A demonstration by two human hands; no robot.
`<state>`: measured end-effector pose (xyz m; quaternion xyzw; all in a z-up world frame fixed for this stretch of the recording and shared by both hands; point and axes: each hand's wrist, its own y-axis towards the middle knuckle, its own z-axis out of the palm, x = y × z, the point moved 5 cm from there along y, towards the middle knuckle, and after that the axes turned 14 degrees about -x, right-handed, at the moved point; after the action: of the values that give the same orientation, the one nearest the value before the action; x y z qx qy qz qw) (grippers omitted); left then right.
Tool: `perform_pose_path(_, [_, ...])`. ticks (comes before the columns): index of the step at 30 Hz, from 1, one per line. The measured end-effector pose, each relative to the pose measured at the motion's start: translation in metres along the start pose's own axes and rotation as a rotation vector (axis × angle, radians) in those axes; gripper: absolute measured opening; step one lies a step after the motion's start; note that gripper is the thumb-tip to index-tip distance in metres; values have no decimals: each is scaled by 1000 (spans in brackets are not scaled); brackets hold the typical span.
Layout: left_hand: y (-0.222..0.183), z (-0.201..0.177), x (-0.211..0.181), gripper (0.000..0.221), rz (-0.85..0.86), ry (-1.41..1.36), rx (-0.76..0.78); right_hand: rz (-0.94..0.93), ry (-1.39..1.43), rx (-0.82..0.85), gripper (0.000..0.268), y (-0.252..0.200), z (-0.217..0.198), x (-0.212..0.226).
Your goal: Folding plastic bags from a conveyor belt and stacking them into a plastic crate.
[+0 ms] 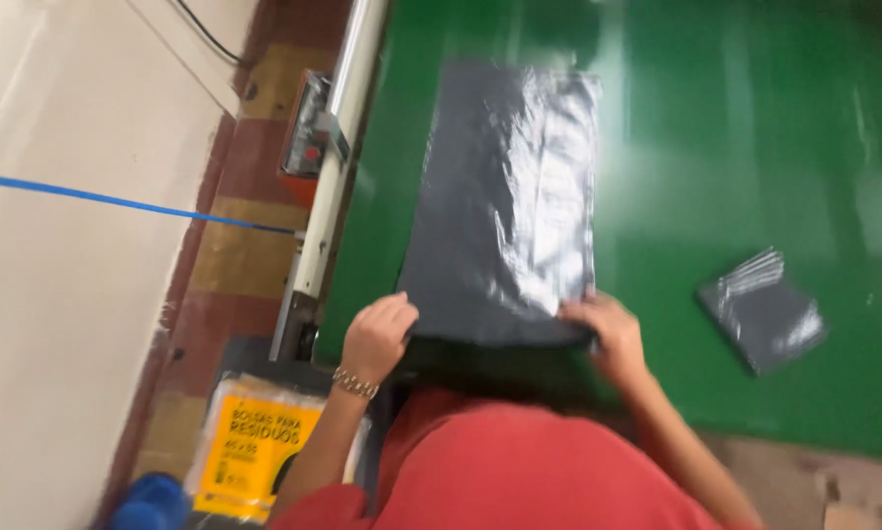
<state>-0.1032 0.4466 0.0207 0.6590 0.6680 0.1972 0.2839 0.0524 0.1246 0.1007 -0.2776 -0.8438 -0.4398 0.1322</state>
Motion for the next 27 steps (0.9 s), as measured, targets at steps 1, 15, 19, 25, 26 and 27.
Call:
perform_pose_path(1, [1,-6,4,31,6,-53,53,67,-9,15,54,-11,3,-12])
perform_pose_path(15, [166,30,29,16,-213,-795,205,860,182,107,13,-24,0,-150])
perform_pose_path(19, [233,111,71,24,-457,-626,139,902,308,20,12,86,31,-162])
perform_pose_path(25, [247,253,120,46,-501,-282,217,898,208,-25,19,125,110,-267])
perform_pose_path(26, [249,251,117,46,-478,-280,224,907,212,-47,19,127,110,-275])
perform_pose_path(27, [250,249,116,46,-473,-251,232,972,132,22,27,124,112,-285])
